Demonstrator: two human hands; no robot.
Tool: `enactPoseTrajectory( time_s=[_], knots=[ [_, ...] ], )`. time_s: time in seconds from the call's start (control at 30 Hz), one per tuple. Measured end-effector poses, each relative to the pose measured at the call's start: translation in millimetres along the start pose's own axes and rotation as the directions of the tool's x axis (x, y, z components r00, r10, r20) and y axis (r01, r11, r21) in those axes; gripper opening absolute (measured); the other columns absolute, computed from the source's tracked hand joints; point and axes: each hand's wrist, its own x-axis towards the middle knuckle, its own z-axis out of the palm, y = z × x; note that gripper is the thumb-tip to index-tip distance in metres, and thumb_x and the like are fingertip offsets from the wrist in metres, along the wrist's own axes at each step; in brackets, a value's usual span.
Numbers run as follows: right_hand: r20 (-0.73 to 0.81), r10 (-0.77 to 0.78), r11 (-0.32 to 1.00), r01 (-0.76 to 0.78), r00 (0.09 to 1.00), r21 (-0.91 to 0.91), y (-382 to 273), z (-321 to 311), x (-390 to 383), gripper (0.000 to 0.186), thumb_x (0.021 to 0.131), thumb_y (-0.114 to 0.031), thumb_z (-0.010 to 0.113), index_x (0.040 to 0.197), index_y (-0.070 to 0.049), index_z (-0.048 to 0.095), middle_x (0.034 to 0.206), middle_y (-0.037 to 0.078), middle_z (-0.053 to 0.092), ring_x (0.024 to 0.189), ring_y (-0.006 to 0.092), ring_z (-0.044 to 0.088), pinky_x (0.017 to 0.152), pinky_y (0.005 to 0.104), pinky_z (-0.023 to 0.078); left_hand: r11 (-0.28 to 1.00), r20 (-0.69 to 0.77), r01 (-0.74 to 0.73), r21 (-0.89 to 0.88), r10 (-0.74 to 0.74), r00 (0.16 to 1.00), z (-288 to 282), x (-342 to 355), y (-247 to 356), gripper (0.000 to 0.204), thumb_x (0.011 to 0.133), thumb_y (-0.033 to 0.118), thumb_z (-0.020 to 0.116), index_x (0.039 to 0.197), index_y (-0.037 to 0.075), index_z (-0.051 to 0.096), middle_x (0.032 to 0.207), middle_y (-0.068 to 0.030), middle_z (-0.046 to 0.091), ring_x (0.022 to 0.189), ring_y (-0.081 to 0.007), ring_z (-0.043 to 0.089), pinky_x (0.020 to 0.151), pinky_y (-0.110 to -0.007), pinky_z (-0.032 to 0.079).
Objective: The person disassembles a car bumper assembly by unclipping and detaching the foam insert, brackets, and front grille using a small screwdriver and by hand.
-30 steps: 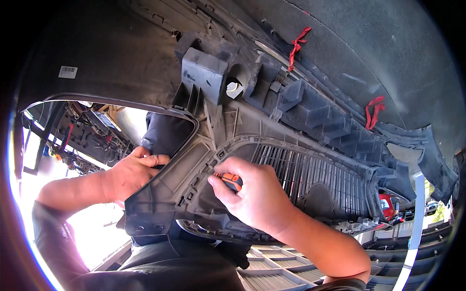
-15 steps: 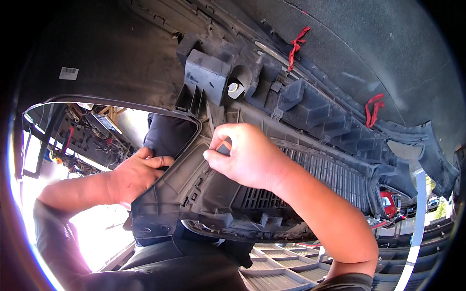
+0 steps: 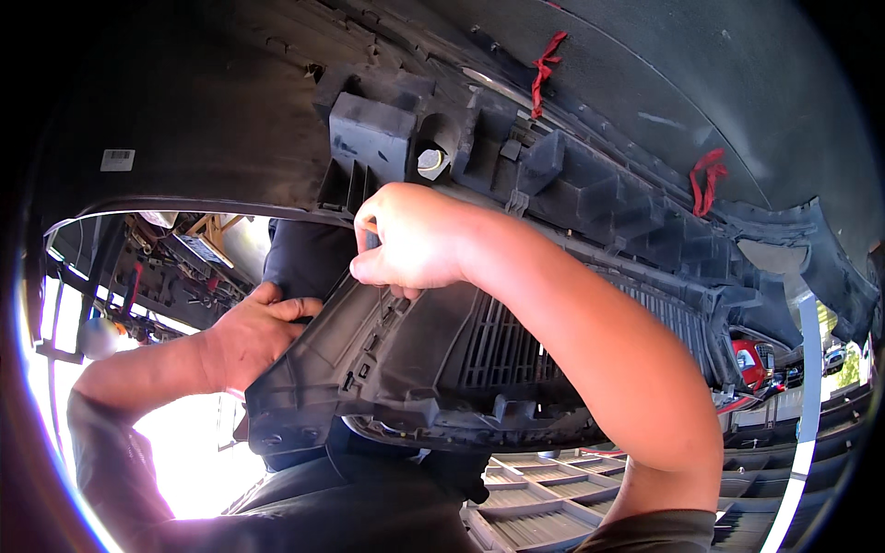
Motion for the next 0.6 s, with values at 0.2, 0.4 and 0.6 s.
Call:
enactPoseTrajectory(
  time_s=[0.2,0.4,0.6],
  knots=[
    [0.063,0.015,1.000,-0.014,0.998,-0.010,-2.7,-8.1,1.2,0.027,0.099,-0.026,0.075,0.099,0.001,0.072,0.083,0.011,0.078,0.069,0.0166,0.074,0.068,0.0337,0.059,0.996,0.031,0.007,0.094,-0.010,0.999,-0.3,0.9,3.2,0.052,0.087,0.053,0.066,0.131,0.026,0.075,0.134,0.0056,0.071,0.150,-0.0204,0.040,0.096,-0.046,0.036],
    [0.050,-0.087,0.985,0.093,0.995,-0.144,11.3,-12.5,-2.7,0.028,0.096,-0.028,0.080,0.099,0.000,0.075,0.088,0.010,0.079,0.078,0.0177,0.074,0.074,0.0343,0.058,0.996,0.044,0.020,0.092,-0.024,0.999,-5.9,2.2,6.0,0.059,0.086,0.055,0.068,0.136,0.025,0.072,0.135,0.0066,0.071,0.149,-0.0184,0.041,0.097,-0.045,0.035],
    [-0.134,-0.292,0.952,0.301,0.947,0.053,57.0,12.6,-59.0,0.024,0.091,-0.024,0.084,0.101,-0.003,0.078,0.094,0.010,0.077,0.089,0.0204,0.073,0.082,0.0359,0.057,0.998,0.027,0.019,0.063,-0.021,0.999,-8.7,0.1,7.6,0.064,0.084,0.058,0.068,0.139,0.025,0.071,0.136,0.0054,0.070,0.150,-0.0181,0.041,0.097,-0.045,0.034]
  ],
)
